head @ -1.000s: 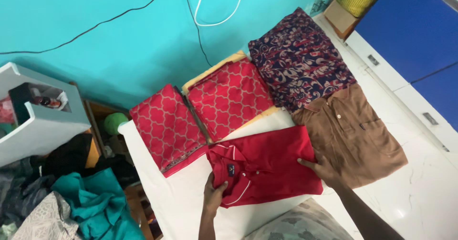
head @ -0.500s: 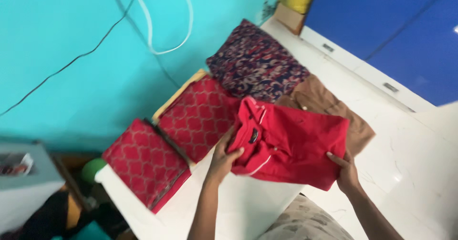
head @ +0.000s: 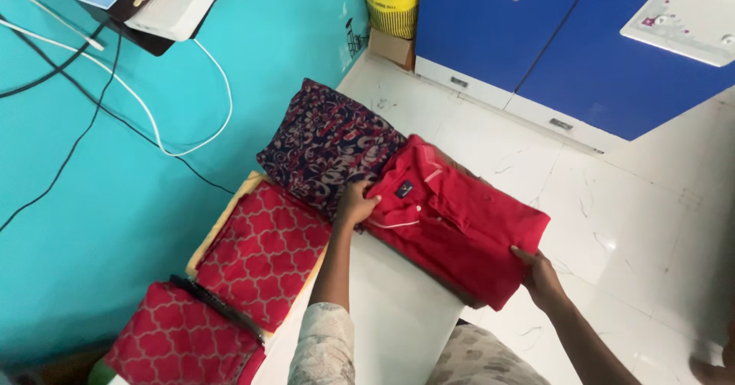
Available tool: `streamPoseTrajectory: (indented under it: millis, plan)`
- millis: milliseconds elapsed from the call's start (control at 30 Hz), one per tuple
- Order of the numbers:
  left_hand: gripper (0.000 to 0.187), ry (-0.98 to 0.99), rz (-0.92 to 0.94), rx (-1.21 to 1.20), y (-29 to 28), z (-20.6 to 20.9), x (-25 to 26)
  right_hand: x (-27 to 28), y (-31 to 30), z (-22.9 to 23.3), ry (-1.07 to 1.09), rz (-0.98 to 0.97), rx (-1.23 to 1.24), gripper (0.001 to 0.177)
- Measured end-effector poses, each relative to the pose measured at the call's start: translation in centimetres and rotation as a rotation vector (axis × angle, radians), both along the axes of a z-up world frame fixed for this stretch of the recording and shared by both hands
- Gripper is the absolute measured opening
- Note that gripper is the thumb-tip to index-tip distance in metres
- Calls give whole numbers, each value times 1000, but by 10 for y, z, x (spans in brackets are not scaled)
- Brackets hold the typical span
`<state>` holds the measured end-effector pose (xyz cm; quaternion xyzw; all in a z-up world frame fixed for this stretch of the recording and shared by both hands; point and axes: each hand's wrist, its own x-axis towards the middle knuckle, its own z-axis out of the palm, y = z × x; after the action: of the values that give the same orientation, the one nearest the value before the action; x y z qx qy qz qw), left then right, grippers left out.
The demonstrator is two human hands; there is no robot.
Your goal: The person folds a red shirt on a white surface, smoothing and aligning the fabric, then folds it into a compact rectangle and places it on a stack of other folded garments.
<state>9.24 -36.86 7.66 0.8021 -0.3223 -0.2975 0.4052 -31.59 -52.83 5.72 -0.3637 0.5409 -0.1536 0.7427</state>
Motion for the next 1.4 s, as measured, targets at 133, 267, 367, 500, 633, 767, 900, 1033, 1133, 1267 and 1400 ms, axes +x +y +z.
streamPoseTrajectory:
  millis: [133,267,367,500,633,767,900,1033,1133,1267,1400]
  plan:
    - [36,-23,82,43,-2,-19,4,-9,-10,-10,61,54,-9,59]
    - [37,-174,151,86,3,8,-7,-17,-13,-26,50,48,-3,56]
    - [43,-241,382,105,4,21,-32,-20,-18,-33,101,-32,-151,51]
    - [62,-590,859,-241,23,-5,-98,-14,-29,-24,349,-86,-876,62]
    - [99,-12,854,-180,37,-55,-207,20,-71,-10,627,275,-1152,69]
    - [71,685,759,-77,31,-75,-296,55,-123,-11,601,599,-600,96]
    - [63,989,583,155,25,-65,-297,75,-142,-16,651,920,-527,109]
    - [61,949,490,270,17,-56,-280,79,-133,-13,736,974,-570,107]
    - [57,870,486,285,7,-56,-284,78,-125,-4,757,908,-649,106]
    - [52,821,477,245,8,-63,-289,79,-116,5,866,925,-802,103]
    - [46,883,428,279,11,-76,-286,79,-106,7,970,911,-780,102]
